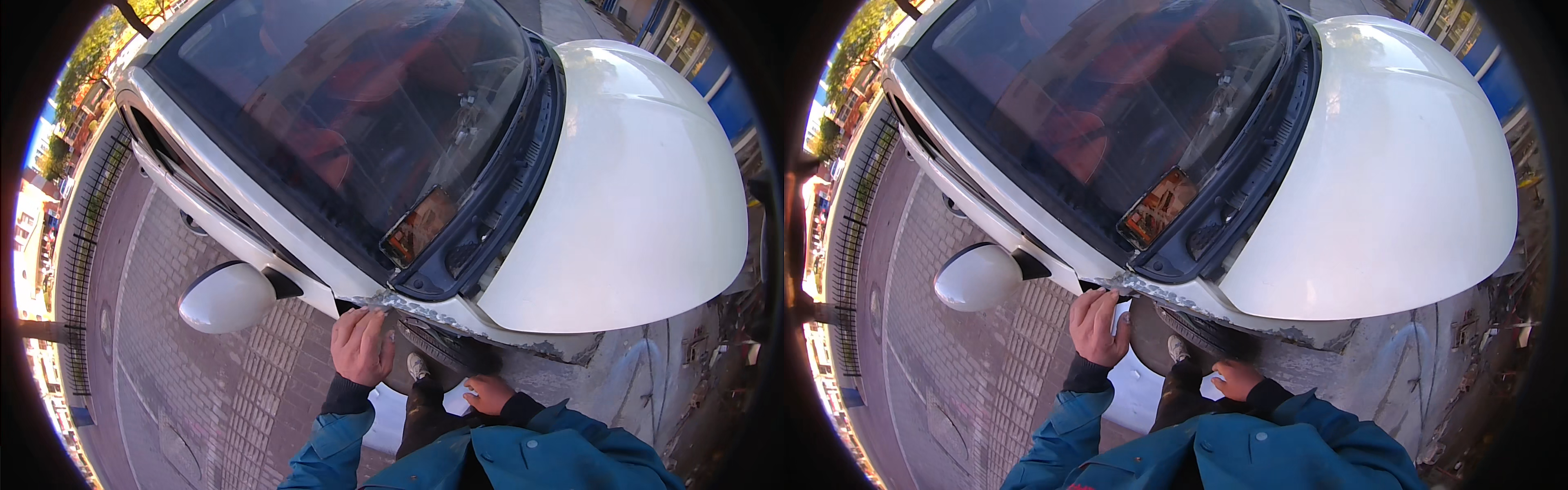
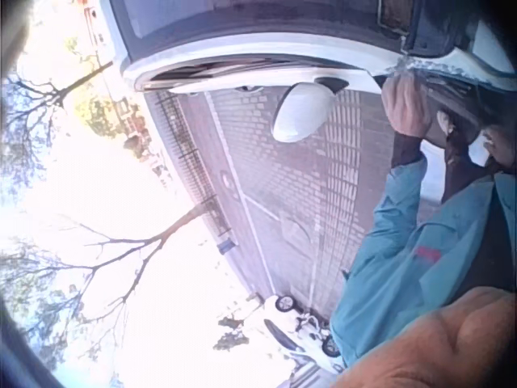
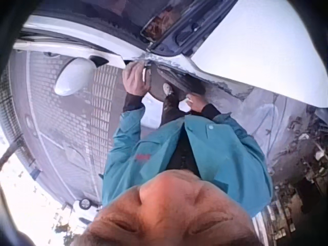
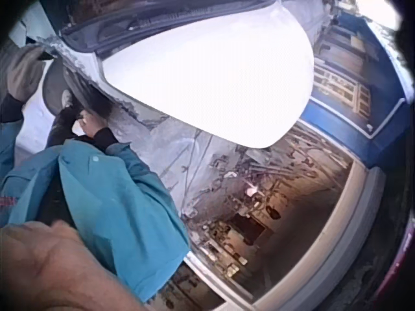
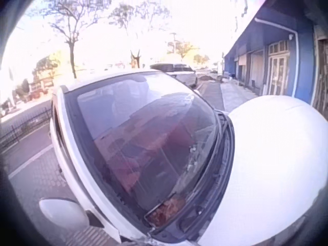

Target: The person retrieves a pair of pliers and a welding rod from a cluttered workshop, then walks to a white car with its front bumper removed. They weld the front wheel well area of the car using the rod, producing sparks, and briefly inspect the weld afterward.

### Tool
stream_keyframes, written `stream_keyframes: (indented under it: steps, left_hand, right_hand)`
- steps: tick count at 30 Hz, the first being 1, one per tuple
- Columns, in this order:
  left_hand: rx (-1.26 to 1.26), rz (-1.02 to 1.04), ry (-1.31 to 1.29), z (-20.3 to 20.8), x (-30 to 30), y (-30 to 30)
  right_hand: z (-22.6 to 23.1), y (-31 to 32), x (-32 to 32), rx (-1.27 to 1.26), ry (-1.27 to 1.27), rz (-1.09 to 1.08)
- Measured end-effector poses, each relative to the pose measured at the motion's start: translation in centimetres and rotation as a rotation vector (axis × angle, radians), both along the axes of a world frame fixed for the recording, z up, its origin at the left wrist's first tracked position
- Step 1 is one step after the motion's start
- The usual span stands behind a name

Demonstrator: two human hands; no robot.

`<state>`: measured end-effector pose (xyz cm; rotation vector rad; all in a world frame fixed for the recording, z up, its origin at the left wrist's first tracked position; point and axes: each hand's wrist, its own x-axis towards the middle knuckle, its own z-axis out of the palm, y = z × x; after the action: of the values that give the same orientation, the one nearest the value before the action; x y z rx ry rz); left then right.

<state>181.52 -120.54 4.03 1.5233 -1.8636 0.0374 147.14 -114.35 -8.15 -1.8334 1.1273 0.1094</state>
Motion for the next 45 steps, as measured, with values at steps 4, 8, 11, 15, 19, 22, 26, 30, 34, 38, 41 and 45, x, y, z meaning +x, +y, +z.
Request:
stream_keyframes:
  steps: [4,8,11,15,19,22,26,30,34,38,41,45]
  left_hand:
    - [0.006,-0.284,-0.340,3.9,0.2,-8.1]
    - [0.210,-0.340,-0.571,4.8,-1.4,-13.2]
    - [0.261,-0.259,-0.651,6.2,-3.2,-16.3]
    - [-0.077,-0.034,-0.448,9.4,-4.3,-16.8]
    - [-0.198,0.067,-0.319,9.5,-6.3,-11.7]
    - [-0.128,0.085,-0.308,7.1,-8.7,-4.7]
    - [0.100,0.005,-0.239,2.1,-15.2,7.2]
    - [0.322,-0.137,-0.240,-2.3,-24.0,16.8]
    - [0.428,-0.394,-0.202,-4.4,-33.4,19.3]
    - [0.441,-0.637,-0.228,-3.2,-41.7,16.6]
    - [0.389,-0.697,-0.269,-1.1,-46.7,13.3]
    - [0.305,-0.711,-0.241,1.0,-52.4,9.2]
  right_hand:
    - [-2.3,3.5,-5.3,0.045,0.157,-0.289]
    - [-4.1,9.2,-10.5,0.036,0.223,-0.575]
    - [-6.1,13.8,-13.2,0.087,0.324,-0.734]
    - [-9.0,20.4,-16.1,0.118,0.398,-0.851]
    - [-12.7,24.5,-19.6,0.195,0.335,-0.933]
    - [-15.9,26.9,-22.5,0.182,0.300,-0.885]
    - [-18.4,32.5,-27.9,0.206,0.184,-1.103]
    - [-17.3,37.3,-34.9,0.415,0.030,-1.398]
    - [-15.9,45.0,-42.9,0.422,-0.136,-1.729]
    - [-19.3,54.8,-49.4,0.198,-0.042,-1.801]
    - [-21.8,59.5,-52.0,0.344,-0.512,-2.091]
    - [-23.1,59.1,-50.5,0.563,-0.888,-2.020]
